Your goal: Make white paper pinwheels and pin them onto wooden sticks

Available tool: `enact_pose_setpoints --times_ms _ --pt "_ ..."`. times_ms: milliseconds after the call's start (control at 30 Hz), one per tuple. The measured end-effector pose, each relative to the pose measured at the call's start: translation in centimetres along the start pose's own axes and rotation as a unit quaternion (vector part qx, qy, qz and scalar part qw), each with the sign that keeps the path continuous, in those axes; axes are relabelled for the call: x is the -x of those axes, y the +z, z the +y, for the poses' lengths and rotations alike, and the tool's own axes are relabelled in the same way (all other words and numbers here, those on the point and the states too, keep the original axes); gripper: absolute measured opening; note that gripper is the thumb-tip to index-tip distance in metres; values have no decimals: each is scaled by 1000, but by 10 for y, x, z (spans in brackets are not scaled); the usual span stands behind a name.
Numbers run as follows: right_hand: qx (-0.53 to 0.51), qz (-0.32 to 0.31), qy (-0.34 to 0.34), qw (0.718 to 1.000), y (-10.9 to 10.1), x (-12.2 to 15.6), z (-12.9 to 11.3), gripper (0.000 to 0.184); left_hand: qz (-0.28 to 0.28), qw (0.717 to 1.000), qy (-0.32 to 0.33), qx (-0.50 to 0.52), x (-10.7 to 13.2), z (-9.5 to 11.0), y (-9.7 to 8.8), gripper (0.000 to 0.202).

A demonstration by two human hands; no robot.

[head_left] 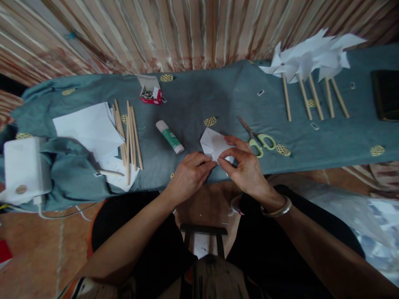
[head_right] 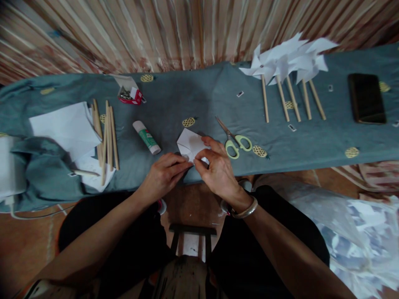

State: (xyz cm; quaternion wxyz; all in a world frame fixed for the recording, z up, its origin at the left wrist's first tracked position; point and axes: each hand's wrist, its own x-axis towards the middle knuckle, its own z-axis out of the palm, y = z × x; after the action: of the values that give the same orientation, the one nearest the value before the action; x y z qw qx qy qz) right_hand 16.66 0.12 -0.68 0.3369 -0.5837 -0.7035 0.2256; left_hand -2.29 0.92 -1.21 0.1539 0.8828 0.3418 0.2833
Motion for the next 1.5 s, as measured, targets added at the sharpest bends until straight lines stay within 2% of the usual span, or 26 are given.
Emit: enact_pose_setpoints --times_ms 300,533,833,1000,1200,1367,1500 --pt "15 4 -14 1000 1 1 2 8 -16 1000 -11 13 -1 -2 0 21" --pt "73 19 -90 993 1 5 3 19 -13 1000 -11 20 -2 -1 -1 19" --pt "171 -10 -161 972 4 8 4 28 -21 999 -21 16 -1 1 -2 19" --pt "178 -37 -154 971 11 11 2 34 -8 999 -29 10 1 1 0 18" --pt "180 -19 -171 969 16 11 2 33 1 1000 -28 -1 1 0 2 18" --pt "167 -11 -171 971 7 11 4 33 -2 1000 -18 -14 0 0 1 17" --pt "152 5 -135 979 -4 7 10 42 0 1000 -1 -30 1 -2 0 18"
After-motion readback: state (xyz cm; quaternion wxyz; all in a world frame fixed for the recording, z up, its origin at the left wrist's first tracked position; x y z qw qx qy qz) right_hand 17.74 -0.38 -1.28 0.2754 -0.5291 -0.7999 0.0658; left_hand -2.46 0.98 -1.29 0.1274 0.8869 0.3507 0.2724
